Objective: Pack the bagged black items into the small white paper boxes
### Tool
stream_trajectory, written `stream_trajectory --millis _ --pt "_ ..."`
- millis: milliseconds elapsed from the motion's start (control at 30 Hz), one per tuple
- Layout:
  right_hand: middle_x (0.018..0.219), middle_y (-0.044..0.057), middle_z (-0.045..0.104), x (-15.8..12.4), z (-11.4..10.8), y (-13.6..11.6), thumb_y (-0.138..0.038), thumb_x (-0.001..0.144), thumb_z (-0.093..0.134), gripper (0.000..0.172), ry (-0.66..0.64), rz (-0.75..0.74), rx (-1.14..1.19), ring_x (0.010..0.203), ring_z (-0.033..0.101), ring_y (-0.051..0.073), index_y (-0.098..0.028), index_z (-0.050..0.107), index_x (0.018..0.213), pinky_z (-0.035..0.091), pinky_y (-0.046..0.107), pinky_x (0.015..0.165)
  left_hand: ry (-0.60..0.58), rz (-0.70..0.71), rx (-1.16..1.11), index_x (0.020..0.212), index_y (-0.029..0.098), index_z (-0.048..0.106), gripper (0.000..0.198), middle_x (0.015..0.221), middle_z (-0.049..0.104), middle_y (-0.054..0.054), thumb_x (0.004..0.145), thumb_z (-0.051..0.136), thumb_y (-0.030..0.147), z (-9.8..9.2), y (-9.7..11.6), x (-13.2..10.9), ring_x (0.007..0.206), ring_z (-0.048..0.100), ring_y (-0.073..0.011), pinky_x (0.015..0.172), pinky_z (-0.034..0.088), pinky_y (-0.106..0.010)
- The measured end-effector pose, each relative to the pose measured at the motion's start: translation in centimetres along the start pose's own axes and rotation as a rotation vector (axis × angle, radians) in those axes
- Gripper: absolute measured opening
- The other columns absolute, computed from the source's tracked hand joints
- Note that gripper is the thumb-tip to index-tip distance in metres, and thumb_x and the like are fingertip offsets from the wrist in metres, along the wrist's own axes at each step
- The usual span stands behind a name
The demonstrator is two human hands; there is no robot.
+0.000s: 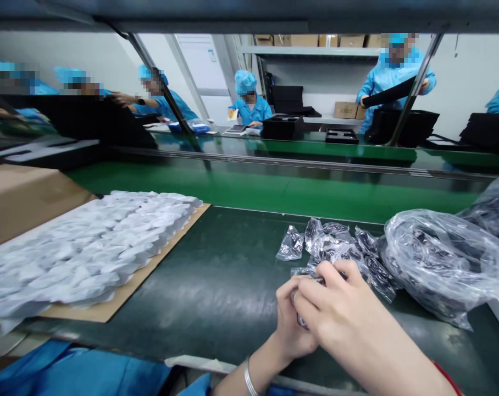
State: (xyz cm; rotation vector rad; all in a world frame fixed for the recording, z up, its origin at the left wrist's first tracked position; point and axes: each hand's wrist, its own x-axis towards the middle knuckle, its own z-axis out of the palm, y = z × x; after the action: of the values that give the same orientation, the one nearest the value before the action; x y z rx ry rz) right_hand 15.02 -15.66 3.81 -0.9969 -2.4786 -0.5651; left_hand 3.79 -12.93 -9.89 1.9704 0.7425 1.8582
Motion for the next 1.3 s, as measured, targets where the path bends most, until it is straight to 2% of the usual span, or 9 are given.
stream_trajectory --millis 133,233,300,400,600,767,1000,1167,1300 --pt "0.099 0.002 0.070 -1.2 0.4 -0.7 -0.018 0.102 0.027 0.039 0.060 0.083 -0.045 0.093 0.053 0.019 -0.023 0.065 0.103 0.033 0.036 0.079 0.032 -0.012 0.064 0.134 0.021 0.034 0.069 0.101 0.064 -0.009 0.076 0.072 0.029 0.0 0.0 -0.2 0.077 0.071 -0.0227 0.064 0.063 -0.034" --pt "0.115 0.007 0.067 -2.1 0.3 -0.7 -0.026 0.099 0.045 0.028 0.157 0.264 -0.062 0.104 0.054 0.023 -0.023 0.058 0.124 0.036 0.039 0.088 0.081 -0.061 0.109 0.128 0.021 0.040 0.060 0.098 0.064 -0.009 0.076 0.069 0.029 0.0 0.1 -0.3 0.073 0.070 -0.0220 0.060 0.062 -0.033" --pt "0.107 0.006 0.068 -2.3 0.4 -0.5 -0.031 0.096 0.055 0.022 0.220 0.350 -0.035 0.102 0.055 0.024 -0.024 0.059 0.116 0.037 0.040 0.091 0.082 -0.071 0.132 0.124 0.020 0.042 0.056 0.097 0.063 -0.008 0.076 0.068 0.029 -0.1 0.2 -0.3 0.074 0.069 -0.0207 0.062 0.061 -0.031" --pt "0.102 0.006 0.066 -2.2 0.5 -0.2 -0.037 0.095 0.057 0.013 0.235 0.348 0.022 0.106 0.054 0.025 -0.024 0.059 0.100 0.037 0.041 0.093 0.066 -0.070 0.117 0.124 0.019 0.042 0.055 0.096 0.063 -0.007 0.076 0.068 0.029 -0.1 0.2 -0.3 0.070 0.068 -0.0181 0.059 0.059 -0.028" --pt "0.100 0.007 0.064 -1.7 1.5 0.1 -0.046 0.094 0.055 0.024 0.250 0.481 0.048 0.119 0.051 0.029 -0.025 0.050 0.083 0.036 0.047 0.095 -0.009 -0.070 0.127 0.125 0.020 0.041 0.052 0.096 0.064 -0.007 0.083 0.064 0.040 0.0 0.3 0.3 0.074 0.070 -0.0208 0.062 0.060 -0.031" --pt "0.096 0.007 0.066 -1.3 1.8 0.7 -0.044 0.096 0.050 0.022 0.269 0.497 0.033 0.118 0.052 0.029 -0.025 0.051 0.085 0.038 0.046 0.091 -0.063 -0.034 0.072 0.122 0.020 0.042 0.051 0.088 0.064 -0.006 0.091 0.052 0.059 0.5 0.3 0.8 0.069 0.067 -0.0202 0.060 0.058 -0.031" --pt "0.091 0.002 0.070 -1.3 0.2 0.2 -0.040 0.099 0.048 0.017 0.183 0.439 -0.014 0.110 0.062 0.024 -0.024 0.053 0.094 0.035 0.039 0.092 -0.014 -0.034 -0.158 0.120 0.020 0.047 0.044 0.092 0.061 -0.006 0.098 0.031 0.055 0.0 -0.8 0.7 0.077 0.063 -0.0213 0.069 0.054 -0.034" --pt "0.086 -0.002 0.071 -1.0 -0.3 -0.2 -0.026 0.098 0.049 0.006 0.151 0.334 0.045 0.101 0.066 0.019 -0.023 0.054 0.096 0.028 0.040 0.106 0.024 -0.107 -0.311 0.116 0.023 0.051 0.032 0.091 0.060 -0.003 0.098 0.037 0.045 -0.5 -1.2 0.6 0.078 0.060 -0.0188 0.073 0.051 -0.032" --pt "0.087 -0.003 0.069 -0.5 -0.1 -0.4 -0.020 0.095 0.054 0.003 0.180 0.356 0.089 0.091 0.065 0.015 -0.022 0.054 0.096 0.032 0.037 0.106 0.057 -0.177 -0.298 0.111 0.023 0.053 0.029 0.088 0.061 -0.003 0.097 0.043 0.046 -0.6 -1.3 0.0 0.077 0.060 -0.0179 0.072 0.049 -0.030"
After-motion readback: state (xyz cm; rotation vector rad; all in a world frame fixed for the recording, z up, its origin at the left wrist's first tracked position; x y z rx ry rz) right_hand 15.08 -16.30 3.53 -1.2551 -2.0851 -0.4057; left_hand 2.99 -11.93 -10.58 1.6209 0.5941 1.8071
